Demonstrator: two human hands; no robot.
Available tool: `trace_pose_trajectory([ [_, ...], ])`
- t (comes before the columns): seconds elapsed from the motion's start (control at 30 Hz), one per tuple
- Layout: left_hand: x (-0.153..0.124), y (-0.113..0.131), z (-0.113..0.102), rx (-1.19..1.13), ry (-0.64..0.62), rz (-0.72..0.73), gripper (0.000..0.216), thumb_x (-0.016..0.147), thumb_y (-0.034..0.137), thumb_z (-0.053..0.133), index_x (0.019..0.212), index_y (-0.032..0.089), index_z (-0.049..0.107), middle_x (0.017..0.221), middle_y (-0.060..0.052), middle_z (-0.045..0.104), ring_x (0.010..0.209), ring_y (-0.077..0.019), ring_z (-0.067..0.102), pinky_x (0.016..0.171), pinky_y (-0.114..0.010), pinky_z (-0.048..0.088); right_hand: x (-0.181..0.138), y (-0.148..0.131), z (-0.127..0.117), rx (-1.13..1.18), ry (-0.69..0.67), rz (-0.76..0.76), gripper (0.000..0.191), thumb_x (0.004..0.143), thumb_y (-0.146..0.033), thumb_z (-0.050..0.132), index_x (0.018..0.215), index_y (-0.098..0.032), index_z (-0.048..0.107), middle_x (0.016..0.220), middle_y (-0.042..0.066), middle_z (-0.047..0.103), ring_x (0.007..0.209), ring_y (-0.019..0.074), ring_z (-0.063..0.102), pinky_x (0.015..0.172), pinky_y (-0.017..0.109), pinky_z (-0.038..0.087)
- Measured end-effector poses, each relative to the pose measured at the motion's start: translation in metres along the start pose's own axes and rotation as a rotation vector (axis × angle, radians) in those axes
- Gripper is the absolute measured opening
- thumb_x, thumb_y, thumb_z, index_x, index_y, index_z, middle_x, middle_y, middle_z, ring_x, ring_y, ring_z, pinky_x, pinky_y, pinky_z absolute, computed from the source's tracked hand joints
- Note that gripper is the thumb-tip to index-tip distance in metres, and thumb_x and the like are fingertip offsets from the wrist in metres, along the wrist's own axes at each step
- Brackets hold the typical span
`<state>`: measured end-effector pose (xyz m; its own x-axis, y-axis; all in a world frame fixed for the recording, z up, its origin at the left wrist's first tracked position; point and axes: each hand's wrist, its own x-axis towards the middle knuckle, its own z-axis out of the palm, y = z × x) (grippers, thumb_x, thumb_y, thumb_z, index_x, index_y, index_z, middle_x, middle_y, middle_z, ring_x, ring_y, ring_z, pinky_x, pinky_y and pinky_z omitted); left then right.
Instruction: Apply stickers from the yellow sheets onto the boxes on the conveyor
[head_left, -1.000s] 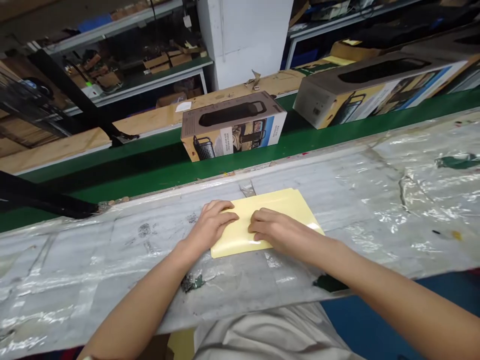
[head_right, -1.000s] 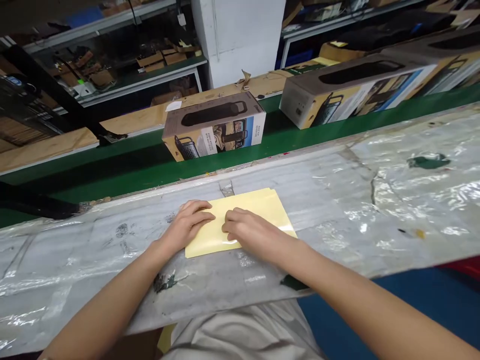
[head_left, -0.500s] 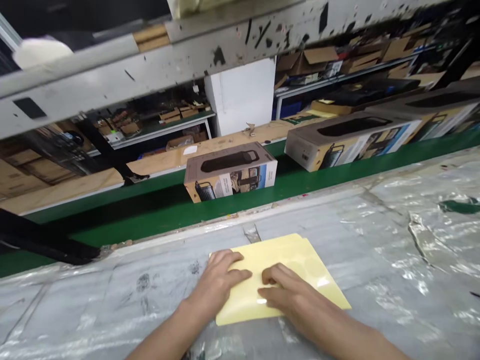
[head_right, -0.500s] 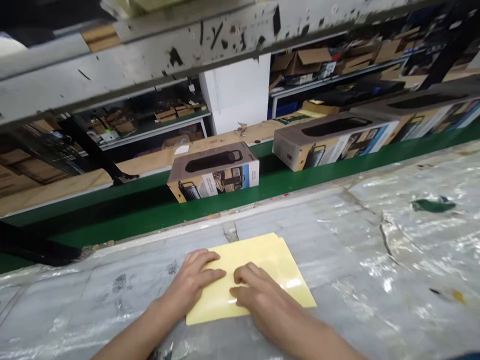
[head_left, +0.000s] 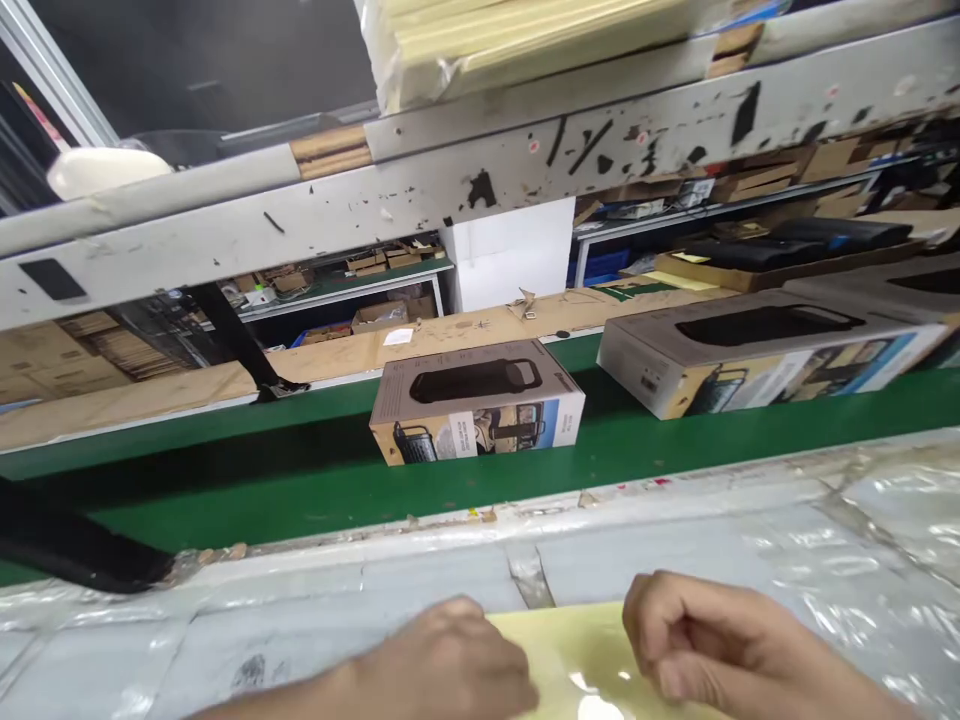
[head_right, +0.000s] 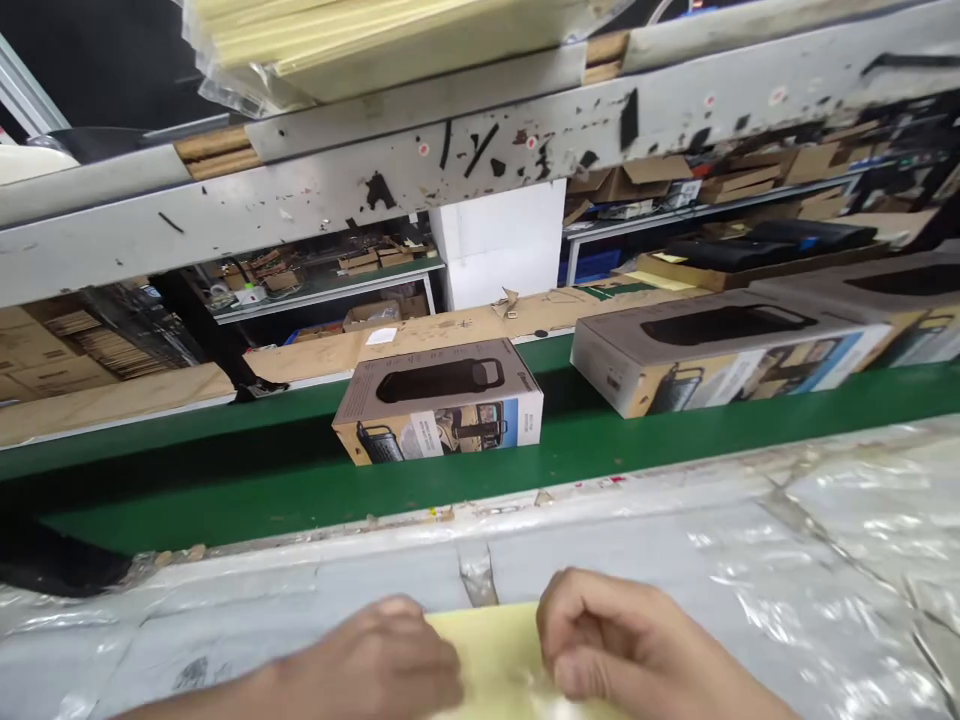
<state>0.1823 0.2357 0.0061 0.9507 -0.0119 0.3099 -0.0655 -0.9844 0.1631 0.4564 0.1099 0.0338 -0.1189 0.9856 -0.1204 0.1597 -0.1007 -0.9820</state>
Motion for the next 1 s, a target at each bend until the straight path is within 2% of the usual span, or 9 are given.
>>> trace_pose_trajectory([
  [0.1,0.049,-0.082,-0.049,0.031,0.203,-0.211,0.030,0.105,0.023,0.040,0.118,0.024,0.066,0.110,-0.006,0.074,0.105,-0.0202,0.067,0.096,-0.034,0.053,0.045,-0.027,-0.031,-0.037,0.050,-0.120,0.022,0.086,-0.045,0.073,0.086,-0.024,0.065,0.075,0.003,0.065,0.067,0.0201,0.063,0.059,0.030,0.053],
  [0.17,0.088,-0.154,-0.081,0.103,0.310,-0.497,0.028,0.102,0.026,0.047,0.123,0.023,0.066,0.127,-0.007,0.069,0.121,-0.0231,0.062,0.107,-0.039,0.049,0.086,-0.044,-0.049,-0.074,0.106,-0.203,0.025,0.084,-0.044,0.074,0.093,-0.024,0.065,0.077,0.005,0.066,0.068,0.0212,0.064,0.059,0.032,0.054],
  [0.23,0.120,-0.221,-0.100,0.191,0.193,-0.792,0.037,0.100,0.024,0.049,0.136,0.021,0.058,0.147,-0.009,0.056,0.140,-0.0222,0.048,0.116,-0.038,0.040,0.133,-0.057,-0.065,-0.132,0.152,-0.282,0.029,0.082,-0.044,0.075,0.096,-0.022,0.064,0.081,0.006,0.068,0.072,0.0224,0.067,0.063,0.034,0.055],
  [0.27,0.132,-0.248,-0.103,0.199,0.156,-0.869,0.037,0.099,0.024,0.052,0.135,0.019,0.058,0.149,-0.011,0.054,0.142,-0.0251,0.046,0.117,-0.041,0.039,0.159,-0.062,-0.072,-0.164,0.168,-0.314,0.031,0.080,-0.044,0.076,0.098,-0.022,0.063,0.083,0.006,0.069,0.074,0.0231,0.068,0.064,0.034,0.055],
  [0.37,0.145,-0.297,-0.094,0.190,0.013,-1.010,0.027,0.099,0.025,0.050,0.119,0.017,0.066,0.133,-0.014,0.066,0.129,-0.0310,0.058,0.108,-0.046,0.046,0.242,-0.068,-0.088,-0.283,0.189,-0.399,0.035,0.077,-0.046,0.074,0.098,-0.021,0.061,0.088,0.006,0.069,0.081,0.0243,0.069,0.067,0.034,0.054],
  [0.5,0.133,-0.306,-0.071,0.197,-0.078,-1.050,0.031,0.104,0.025,0.035,0.113,0.019,0.064,0.121,-0.012,0.072,0.117,-0.0296,0.066,0.103,-0.044,0.046,0.337,-0.065,-0.096,-0.401,0.209,-0.463,0.029,0.075,-0.040,0.072,0.090,-0.022,0.055,0.075,0.000,0.063,0.073,0.0207,0.063,0.067,0.032,0.050],
  [0.6,0.124,-0.305,-0.067,0.214,-0.083,-1.050,0.031,0.106,0.028,0.032,0.118,0.021,0.059,0.124,-0.011,0.071,0.117,-0.0292,0.065,0.101,-0.043,0.045,0.380,-0.061,-0.094,-0.437,0.197,-0.461,0.024,0.072,-0.028,0.072,0.088,-0.022,0.055,0.071,-0.003,0.060,0.069,0.0180,0.058,0.066,0.030,0.047],
  [0.9,0.120,-0.310,-0.068,0.220,-0.078,-1.052,0.028,0.107,0.030,0.031,0.119,0.022,0.055,0.126,-0.011,0.069,0.120,-0.0302,0.063,0.101,-0.044,0.043,0.417,-0.056,-0.082,-0.623,0.174,-0.454,0.020,0.077,-0.017,0.070,0.092,-0.022,0.057,0.074,-0.004,0.062,0.069,0.0158,0.058,0.067,0.026,0.047],
  [1.0,0.117,-0.310,-0.068,0.218,-0.075,-1.060,0.028,0.108,0.031,0.031,0.119,0.021,0.054,0.127,-0.012,0.069,0.121,-0.0303,0.062,0.102,-0.044,0.042,0.420,-0.052,-0.081,-0.715,0.225,-0.434,0.021,0.079,-0.017,0.071,0.096,-0.021,0.060,0.088,0.001,0.067,0.076,0.0182,0.062,0.072,0.030,0.051],
])
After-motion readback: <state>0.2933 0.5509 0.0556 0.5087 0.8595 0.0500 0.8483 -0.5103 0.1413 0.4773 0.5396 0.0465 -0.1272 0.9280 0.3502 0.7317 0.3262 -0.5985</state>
